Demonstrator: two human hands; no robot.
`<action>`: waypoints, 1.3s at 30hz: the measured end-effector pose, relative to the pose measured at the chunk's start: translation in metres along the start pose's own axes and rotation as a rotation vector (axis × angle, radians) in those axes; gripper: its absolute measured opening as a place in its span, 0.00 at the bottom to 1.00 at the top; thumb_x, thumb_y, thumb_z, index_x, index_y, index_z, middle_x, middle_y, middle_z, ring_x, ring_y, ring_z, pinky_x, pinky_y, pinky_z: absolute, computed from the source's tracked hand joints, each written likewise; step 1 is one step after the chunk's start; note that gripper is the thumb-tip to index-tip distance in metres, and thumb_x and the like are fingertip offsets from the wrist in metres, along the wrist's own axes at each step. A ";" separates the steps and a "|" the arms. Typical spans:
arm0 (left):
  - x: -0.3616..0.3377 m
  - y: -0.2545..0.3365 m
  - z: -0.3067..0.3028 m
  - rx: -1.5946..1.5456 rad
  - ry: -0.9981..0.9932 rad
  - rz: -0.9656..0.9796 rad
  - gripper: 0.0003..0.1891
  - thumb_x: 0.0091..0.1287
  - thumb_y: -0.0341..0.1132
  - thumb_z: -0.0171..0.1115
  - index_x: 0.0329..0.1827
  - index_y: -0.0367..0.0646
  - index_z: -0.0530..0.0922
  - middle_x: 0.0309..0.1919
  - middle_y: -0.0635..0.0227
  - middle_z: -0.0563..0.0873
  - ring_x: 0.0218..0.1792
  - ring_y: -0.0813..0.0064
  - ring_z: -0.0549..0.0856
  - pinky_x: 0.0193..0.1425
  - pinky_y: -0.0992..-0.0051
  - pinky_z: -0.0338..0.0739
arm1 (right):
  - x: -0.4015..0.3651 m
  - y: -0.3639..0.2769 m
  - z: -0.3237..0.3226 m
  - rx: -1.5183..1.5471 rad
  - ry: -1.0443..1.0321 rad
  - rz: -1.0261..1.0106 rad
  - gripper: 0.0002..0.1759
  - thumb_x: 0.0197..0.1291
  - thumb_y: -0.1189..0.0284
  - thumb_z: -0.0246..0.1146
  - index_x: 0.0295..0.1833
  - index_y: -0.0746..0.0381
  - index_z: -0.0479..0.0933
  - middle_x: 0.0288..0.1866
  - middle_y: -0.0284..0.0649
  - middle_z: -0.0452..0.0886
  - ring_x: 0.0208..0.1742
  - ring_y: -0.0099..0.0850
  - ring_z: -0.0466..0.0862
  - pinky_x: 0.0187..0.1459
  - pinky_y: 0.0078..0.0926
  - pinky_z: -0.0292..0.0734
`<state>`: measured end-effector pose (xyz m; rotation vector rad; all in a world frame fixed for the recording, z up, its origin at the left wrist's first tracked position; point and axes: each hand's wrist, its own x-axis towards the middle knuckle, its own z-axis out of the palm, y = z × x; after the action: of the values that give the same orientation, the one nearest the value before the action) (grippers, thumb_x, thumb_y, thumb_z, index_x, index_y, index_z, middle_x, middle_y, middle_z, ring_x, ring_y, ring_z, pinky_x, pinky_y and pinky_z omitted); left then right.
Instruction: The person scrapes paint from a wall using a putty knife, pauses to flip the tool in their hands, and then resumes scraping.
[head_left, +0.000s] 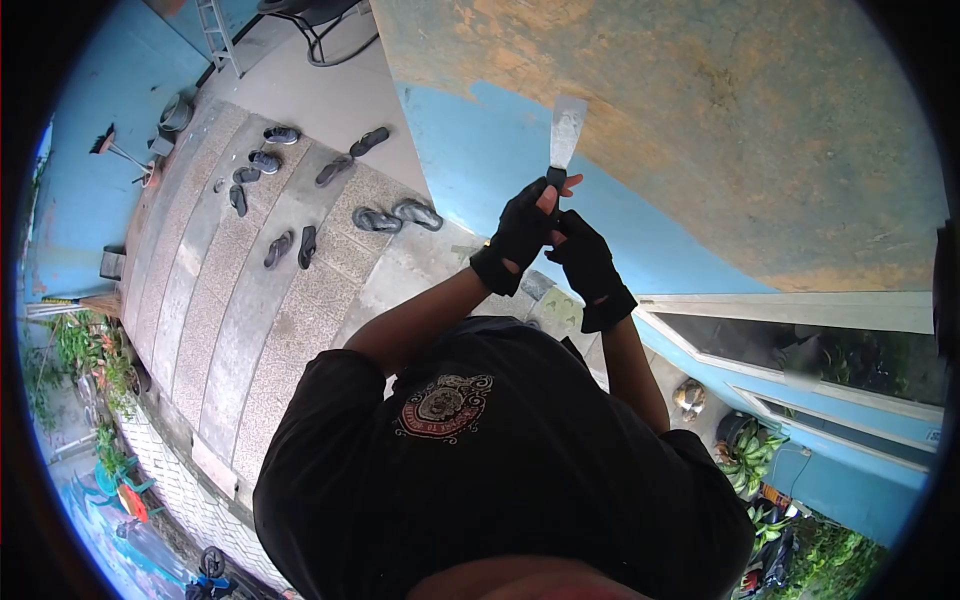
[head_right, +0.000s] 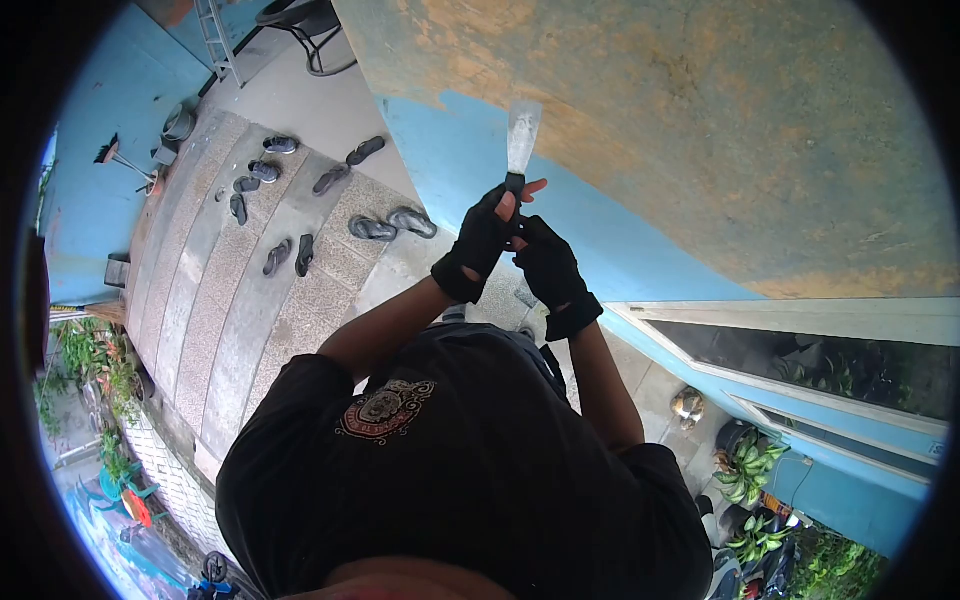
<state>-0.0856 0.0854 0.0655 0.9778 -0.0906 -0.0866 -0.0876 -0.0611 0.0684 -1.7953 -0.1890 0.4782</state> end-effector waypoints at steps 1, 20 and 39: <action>-0.002 -0.009 0.006 0.020 -0.002 0.019 0.22 0.76 0.53 0.51 0.52 0.41 0.76 0.59 0.70 0.82 0.27 0.90 0.77 0.29 0.87 0.71 | -0.006 -0.002 -0.008 -0.392 0.011 -0.067 0.15 0.67 0.68 0.62 0.57 0.60 0.76 0.47 0.40 0.85 0.49 0.34 0.85 0.47 0.29 0.78; -0.003 -0.102 0.043 -0.452 0.027 -0.017 0.21 0.75 0.54 0.52 0.50 0.42 0.76 0.42 0.62 0.86 0.36 0.71 0.85 0.38 0.75 0.78 | -0.045 0.038 -0.089 0.097 -0.296 -0.070 0.06 0.64 0.73 0.60 0.44 0.63 0.75 0.27 0.35 0.81 0.29 0.28 0.83 0.31 0.28 0.77; 0.094 -0.093 0.014 -0.747 -0.003 -0.078 0.23 0.75 0.58 0.47 0.34 0.47 0.70 0.23 0.68 0.76 0.30 0.66 0.78 0.48 0.60 0.76 | 0.031 0.004 -0.062 0.851 -0.250 0.384 0.07 0.69 0.70 0.57 0.42 0.53 0.64 0.20 0.27 0.64 0.15 0.19 0.62 0.17 0.19 0.60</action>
<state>0.0029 0.0116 0.0001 0.2348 -0.0176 -0.1786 -0.0347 -0.1061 0.0706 -0.9268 0.1790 0.8986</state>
